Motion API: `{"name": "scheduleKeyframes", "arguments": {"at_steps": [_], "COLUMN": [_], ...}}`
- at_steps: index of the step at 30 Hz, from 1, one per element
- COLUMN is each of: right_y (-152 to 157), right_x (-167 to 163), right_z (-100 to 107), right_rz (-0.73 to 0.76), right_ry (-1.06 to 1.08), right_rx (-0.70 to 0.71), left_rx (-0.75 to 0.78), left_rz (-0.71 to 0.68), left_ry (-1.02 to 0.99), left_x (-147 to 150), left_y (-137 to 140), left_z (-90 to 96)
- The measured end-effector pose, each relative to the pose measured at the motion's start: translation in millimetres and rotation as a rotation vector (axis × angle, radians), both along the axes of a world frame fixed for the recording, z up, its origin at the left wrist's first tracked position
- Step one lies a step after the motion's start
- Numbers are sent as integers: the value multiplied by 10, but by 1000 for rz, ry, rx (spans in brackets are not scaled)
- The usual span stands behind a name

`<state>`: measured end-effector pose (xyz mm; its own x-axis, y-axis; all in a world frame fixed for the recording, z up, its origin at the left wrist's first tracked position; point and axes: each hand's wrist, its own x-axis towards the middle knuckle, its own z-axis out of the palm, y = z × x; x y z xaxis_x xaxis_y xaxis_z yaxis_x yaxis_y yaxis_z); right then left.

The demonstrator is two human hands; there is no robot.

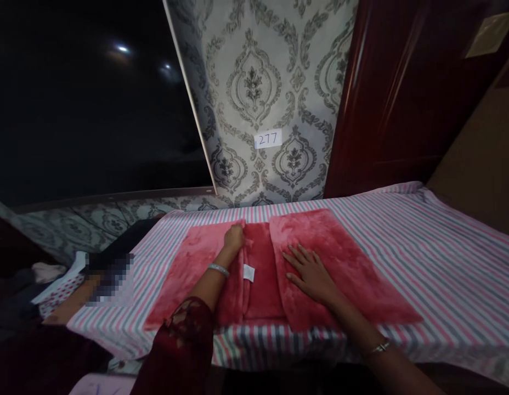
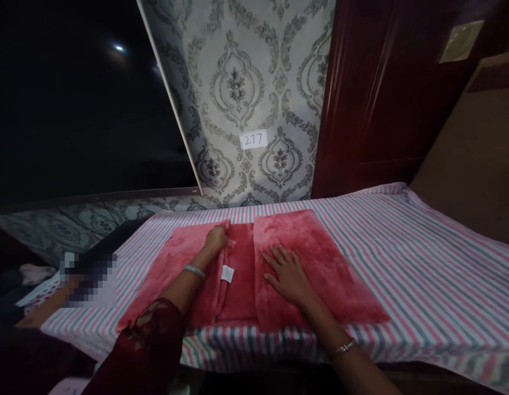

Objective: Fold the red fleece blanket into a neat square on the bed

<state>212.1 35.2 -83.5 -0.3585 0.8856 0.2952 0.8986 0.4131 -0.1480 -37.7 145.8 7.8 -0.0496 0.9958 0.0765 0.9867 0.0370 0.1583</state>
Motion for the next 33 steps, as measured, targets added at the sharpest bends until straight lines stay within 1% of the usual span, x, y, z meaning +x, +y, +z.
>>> {"name": "scheduleKeyframes", "arguments": {"at_steps": [3,5,7,9,12,15,18,20,23,26,28,29,33], "right_y": [-2,-3,-8,-15,-31,-38,-32,-25,-19,-21,-25,-27,-28], "right_x": [-5,-6,-7,-7,-8,-6,2,8,14,15,13,12,25], "right_z": [6,13,26,48,91,116,104,82,52,40,40,41,54], "right_rz": [-7,-10,-10,-10,-12,-9,-8,-12,-14,-15,-19,-20,-9], "right_ry": [7,14,18,21,20,16,16,11,6,-3,-9,-11,-4], "right_rx": [-6,-7,-11,-21,-44,-58,-52,-52,-44,-30,-28,-27,-26], "left_rx": [50,68,55,30,25,40,68,40,-14,32,53,55,33], "left_rz": [18,6,-21,-53,-75,-82,-126,-168,-228,-249,-244,-243,-278], "left_ry": [-6,-8,-6,2,15,11,14,38,100,111,52,-25,-446], "left_x": [36,121,231,329,390,339,264,245,265,296,301,297,177], "left_y": [39,67,71,45,-21,-99,-231,-357,-541,-621,-608,-590,-525], "left_z": [140,170,120,18,-90,-54,-24,-106,-353,-554,-595,-590,-468]}}
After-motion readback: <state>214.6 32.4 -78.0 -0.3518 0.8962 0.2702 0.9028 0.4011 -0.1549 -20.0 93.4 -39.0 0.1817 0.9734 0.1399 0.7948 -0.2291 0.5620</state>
